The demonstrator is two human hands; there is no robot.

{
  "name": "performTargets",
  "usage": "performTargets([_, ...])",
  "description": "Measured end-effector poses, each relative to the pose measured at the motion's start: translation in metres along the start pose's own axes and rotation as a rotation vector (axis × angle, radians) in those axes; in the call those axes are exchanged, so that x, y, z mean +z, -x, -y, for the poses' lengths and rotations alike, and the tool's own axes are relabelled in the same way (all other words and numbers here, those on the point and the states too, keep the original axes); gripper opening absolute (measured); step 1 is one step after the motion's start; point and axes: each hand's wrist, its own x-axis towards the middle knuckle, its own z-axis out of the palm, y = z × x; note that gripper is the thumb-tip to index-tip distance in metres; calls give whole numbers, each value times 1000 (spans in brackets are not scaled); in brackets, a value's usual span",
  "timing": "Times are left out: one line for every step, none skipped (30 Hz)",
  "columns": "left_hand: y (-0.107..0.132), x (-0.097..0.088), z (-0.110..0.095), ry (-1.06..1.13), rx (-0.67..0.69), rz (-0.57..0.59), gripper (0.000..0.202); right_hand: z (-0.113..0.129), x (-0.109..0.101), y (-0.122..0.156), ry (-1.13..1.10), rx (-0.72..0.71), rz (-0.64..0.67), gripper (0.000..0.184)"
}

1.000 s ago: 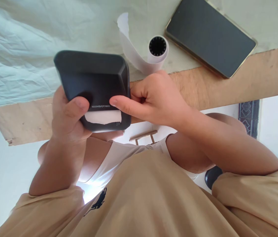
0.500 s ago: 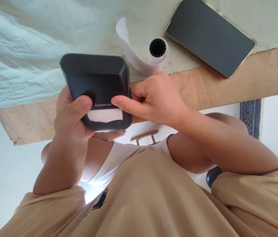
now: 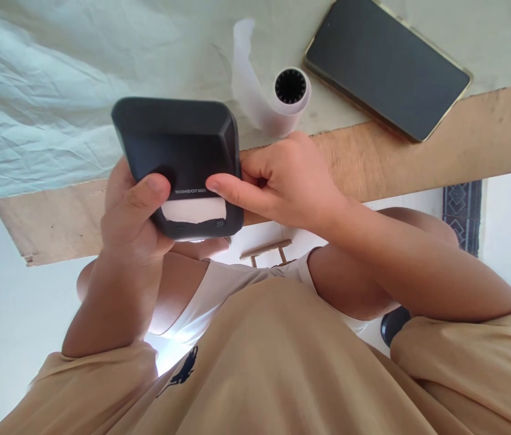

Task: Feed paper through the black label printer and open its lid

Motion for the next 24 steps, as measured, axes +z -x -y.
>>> performTargets([-5, 4, 0, 0, -2, 4, 94, 0, 0, 0, -2, 4, -2, 71])
performTargets([-9, 7, 0, 0, -2, 8, 101, 1, 0, -1, -2, 8, 0, 70])
performTargets([-12, 10, -1, 4, 1, 10, 104, 1, 0, -1, 1, 12, 2, 70])
performTargets([-13, 12, -2, 9, 3, 10, 105, 1, 0, -1, 7, 15, 4, 70])
performTargets([-13, 12, -3, 14, 2, 10, 104, 1, 0, -1, 14, 13, 5, 70])
performTargets([-11, 12, -5, 17, -2, 8, 102, 0, 0, -1, 23, 7, 4, 71])
performTargets([-7, 10, -7, 16, -13, 4, 99, -1, 1, -2, 33, -2, 5, 72])
performTargets([-2, 7, -9, 10, -29, -5, 94, -1, 1, -2, 43, -10, 5, 73])
performTargets([2, 4, -11, -5, -52, -20, 87, -2, 1, -2, 54, -21, 1, 74])
performTargets([7, 1, -13, -17, -74, -32, 80, -3, 1, -2, 63, -31, 0, 74])
performTargets([10, -2, -14, -33, -100, -41, 74, -4, 2, -2, 71, -38, -3, 74])
performTargets([13, -5, -15, -40, -109, -54, 70, -4, 2, -2, 75, -42, -6, 74])
performTargets([14, -7, -15, -43, -113, -63, 67, -4, 3, -2, 74, -48, -12, 73])
performTargets([14, -8, -13, -39, -104, -74, 66, -4, 3, -1, 69, -49, -15, 72])
performTargets([13, -9, -11, -30, -91, -77, 67, -4, 3, -1, 59, -46, -16, 71])
performTargets([11, -9, -8, -14, -65, -80, 68, -3, 3, -1, 50, -39, -15, 71])
performTargets([10, -9, -4, 7, -31, -81, 69, -3, 3, -1, 46, -32, -11, 70])
performTargets([9, -9, -1, 37, 10, -76, 68, -3, 2, -1, 47, -27, -10, 71])
performTargets([8, -8, 2, 53, 27, -62, 67, -3, 2, -1, 53, -24, -6, 71])
performTargets([8, -8, 4, 70, 47, -61, 64, -3, 2, -1, 58, -25, -5, 71])
performTargets([9, -7, 4, 78, 54, -62, 62, -4, 1, -1, 65, -29, -9, 72])
performTargets([10, -6, 3, 75, 54, -69, 62, -4, 1, -1, 72, -32, -10, 72])
performTargets([11, -5, 1, 55, 32, -76, 64, -4, 1, -2, 77, -36, -14, 73])
performTargets([12, -4, -1, 35, 14, -87, 69, -4, 2, -2, 83, -41, -22, 76])
